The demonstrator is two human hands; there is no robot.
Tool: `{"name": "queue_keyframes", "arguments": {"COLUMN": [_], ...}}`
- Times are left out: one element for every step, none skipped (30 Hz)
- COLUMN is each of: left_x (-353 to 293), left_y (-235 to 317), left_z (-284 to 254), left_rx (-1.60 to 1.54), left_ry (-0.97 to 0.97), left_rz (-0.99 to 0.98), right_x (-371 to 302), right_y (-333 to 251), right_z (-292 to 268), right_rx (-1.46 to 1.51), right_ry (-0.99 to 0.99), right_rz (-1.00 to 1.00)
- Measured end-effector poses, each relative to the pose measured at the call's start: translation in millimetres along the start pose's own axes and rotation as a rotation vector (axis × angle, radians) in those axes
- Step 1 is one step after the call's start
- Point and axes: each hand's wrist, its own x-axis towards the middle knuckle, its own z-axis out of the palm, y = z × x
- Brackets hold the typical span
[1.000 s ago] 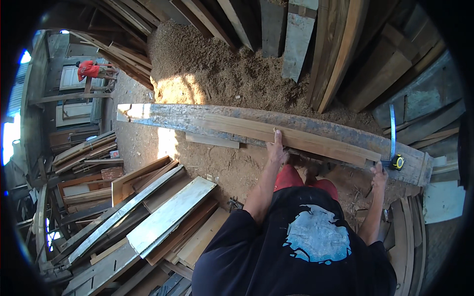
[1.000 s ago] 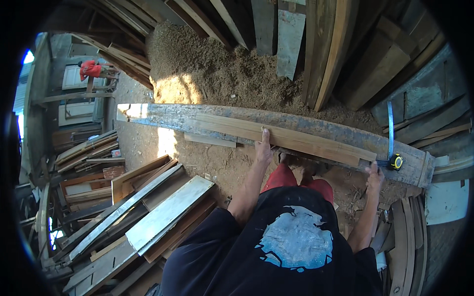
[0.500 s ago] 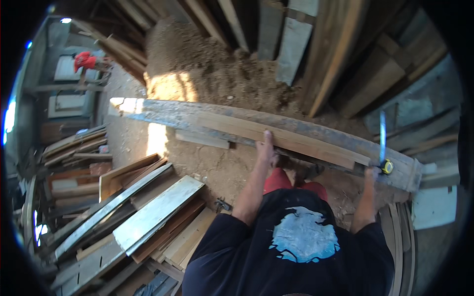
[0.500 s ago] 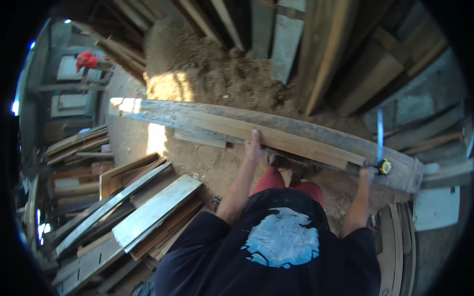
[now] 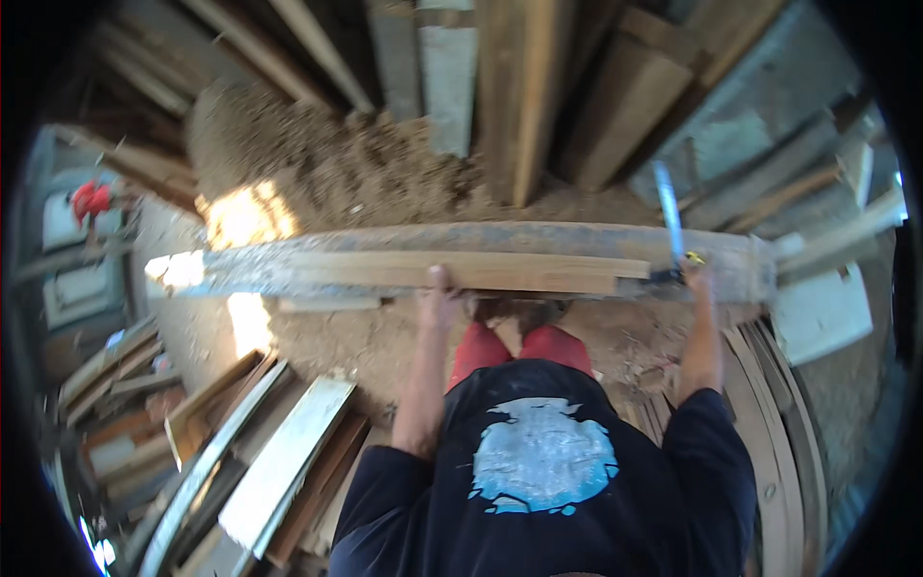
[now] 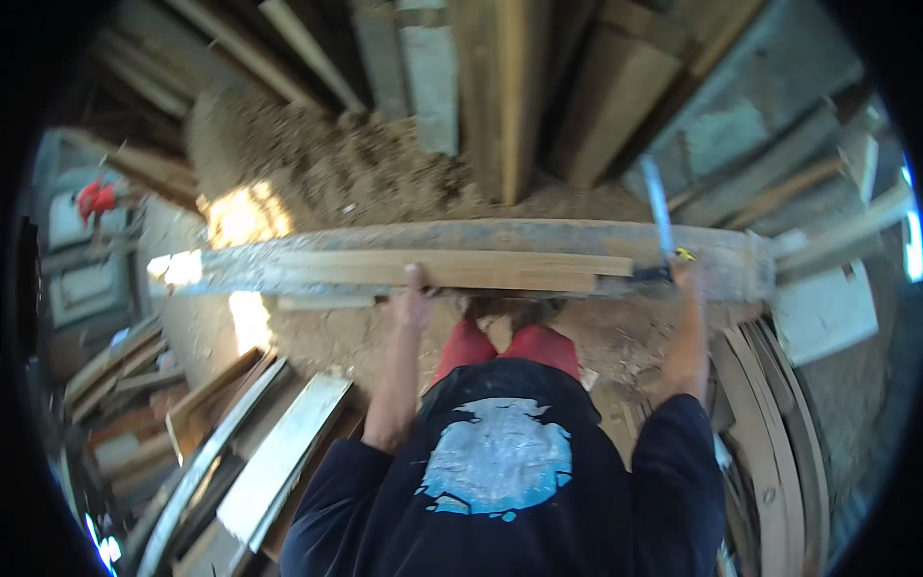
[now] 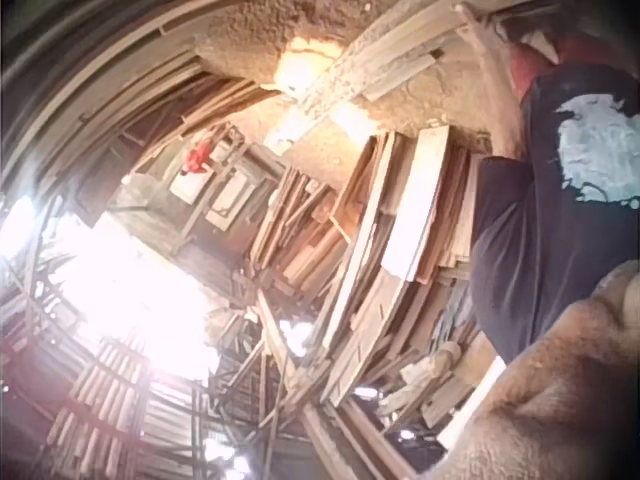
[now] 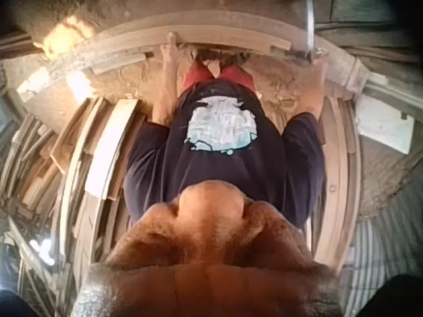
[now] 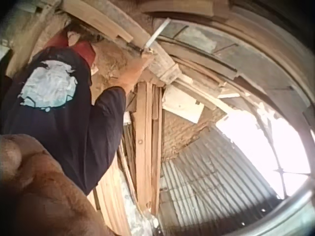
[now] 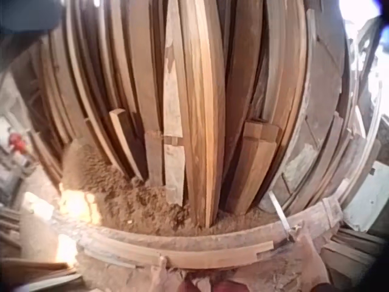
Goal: The person marks wood planks using a square ruler and a marker, positions and aligns various wooden boards, and measures them using a tape measure.
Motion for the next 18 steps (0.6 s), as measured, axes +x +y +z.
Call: {"name": "queue_keyframes", "arguments": {"left_x": [3,-4,-7,-18,-31,-27,-19,-29,-34,-33,-33,-46,-59,-67,-67,-64,-62,-59], "left_y": [-9,-11,-14,-18,-16,-25,-40,-30,-32,-33,-32,-26,-20,-15,-13,-9,-4,2], "left_z": [18,7,-12,6,-3,24,55,47,26,12,16,6,3,-1,-2,-4,-3,0], "left_rx": [0.049,0.014,0.086,0.149,0.223,0.229,0.224,0.314,0.470,0.617,0.659,0.730,0.720,0.704,0.636,0.622,0.517,0.410], "left_ry": [-0.101,-0.089,0.024,0.135,0.169,0.058,-0.101,-0.102,-0.156,-0.237,-0.422,-0.541,-0.561,-0.586,-0.603,-0.597,-0.586,-0.581], "left_rz": [0.020,0.001,-0.055,-0.090,-0.076,-0.089,-0.157,-0.177,-0.236,-0.293,-0.277,-0.280,-0.250,-0.214,-0.209,-0.193,-0.139,-0.086], "right_x": [37,31,26,26,9,52,97,79,69,69,76,52,33,13,1,-30,-63,-96], "right_y": [35,10,-5,8,-10,38,102,80,66,60,73,47,25,1,-23,-66,-107,-147], "right_z": [6,33,54,72,87,80,59,74,76,64,38,25,0,-34,-64,-98,-140,-185], "right_rx": [0.154,0.196,0.253,0.282,0.267,0.246,0.203,0.313,0.473,0.682,0.923,1.144,1.362,1.563,1.762,1.791,1.807,1.808], "right_ry": [-0.175,-0.247,-0.218,-0.172,-0.176,0.014,0.223,0.095,0.002,-0.080,-0.124,-0.215,-0.284,-0.339,-0.461,-0.612,-0.753,-0.884], "right_rz": [-0.008,-0.031,-0.083,-0.091,-0.108,-0.060,0.004,-0.007,-0.031,-0.031,-0.006,0.035,0.093,0.160,-0.057,-0.108,-0.161,-0.215]}}
